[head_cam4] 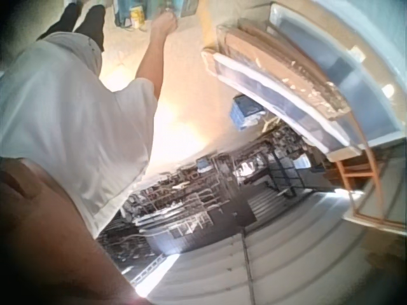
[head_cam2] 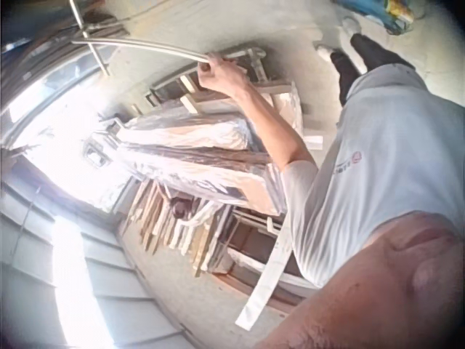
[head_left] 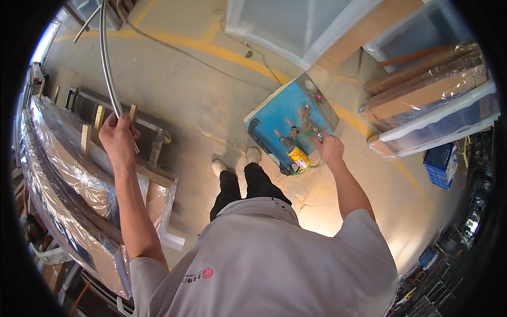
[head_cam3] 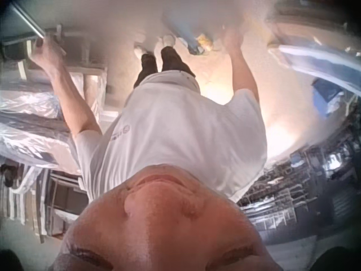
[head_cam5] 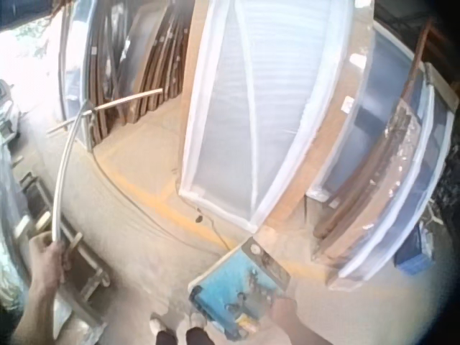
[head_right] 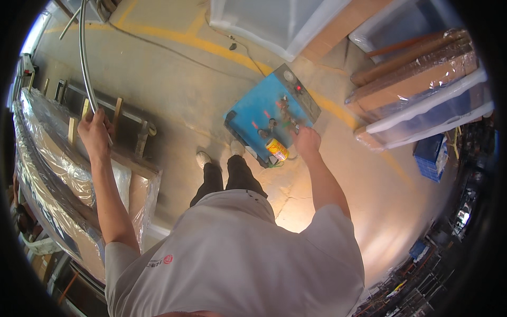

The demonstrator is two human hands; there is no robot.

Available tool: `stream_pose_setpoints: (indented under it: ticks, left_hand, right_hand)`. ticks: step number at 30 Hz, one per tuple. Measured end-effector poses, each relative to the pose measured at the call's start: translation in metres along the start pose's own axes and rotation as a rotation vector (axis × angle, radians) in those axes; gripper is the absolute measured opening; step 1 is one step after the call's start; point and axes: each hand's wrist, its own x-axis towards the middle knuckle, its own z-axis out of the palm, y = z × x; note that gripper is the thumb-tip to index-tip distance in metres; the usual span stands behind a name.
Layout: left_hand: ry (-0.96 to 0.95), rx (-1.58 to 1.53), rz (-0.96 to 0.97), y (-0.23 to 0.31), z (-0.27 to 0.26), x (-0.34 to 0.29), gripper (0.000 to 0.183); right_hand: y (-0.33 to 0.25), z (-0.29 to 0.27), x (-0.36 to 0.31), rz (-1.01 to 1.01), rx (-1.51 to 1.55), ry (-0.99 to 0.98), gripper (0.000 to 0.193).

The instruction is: The person uses a T-shaped tool to pull a plastic strap around a stack of large, brown, wrapped boxes on a pallet.

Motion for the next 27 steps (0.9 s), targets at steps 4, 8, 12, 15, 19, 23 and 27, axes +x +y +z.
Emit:
stream_pose_setpoints:
  ticks: [4,8,12,15,19,23,27]
  left_hand:
    - [-0.075,-0.058,0.129,0.066,0.061,0.021,0.014]
    - [-0.292,-0.084,0.256,0.126,0.126,0.023,0.014]
    - [-0.523,-0.068,0.354,0.161,0.207,-0.011,0.012]
    - [-0.784,0.051,0.657,0.143,0.271,-0.023,0.013]
    - [-1.208,-0.14,0.855,0.117,0.348,-0.069,0.015]
    - [-1.535,-0.152,0.936,0.083,0.394,-0.128,0.023]
    - [-1.983,-0.269,0.703,0.069,0.4,-0.148,0.024]
  right_hand:
    - [-0.022,-0.012,-0.018,0.029,0.147,-0.017,0.034]
    - [-0.04,-0.011,-0.029,0.013,0.366,-0.115,0.029]
    - [-0.09,-0.103,-0.028,-0.067,1.072,-0.181,0.027]
    - [-0.11,-0.175,-0.023,-0.266,1.369,0.102,0.038]
    - [-0.107,-0.229,0.003,-0.359,1.533,0.511,0.07]
    - [-0.107,-0.247,0.003,0.269,1.799,0.696,0.031]
    - [-0.094,-0.231,-0.028,0.646,1.855,0.883,0.024]
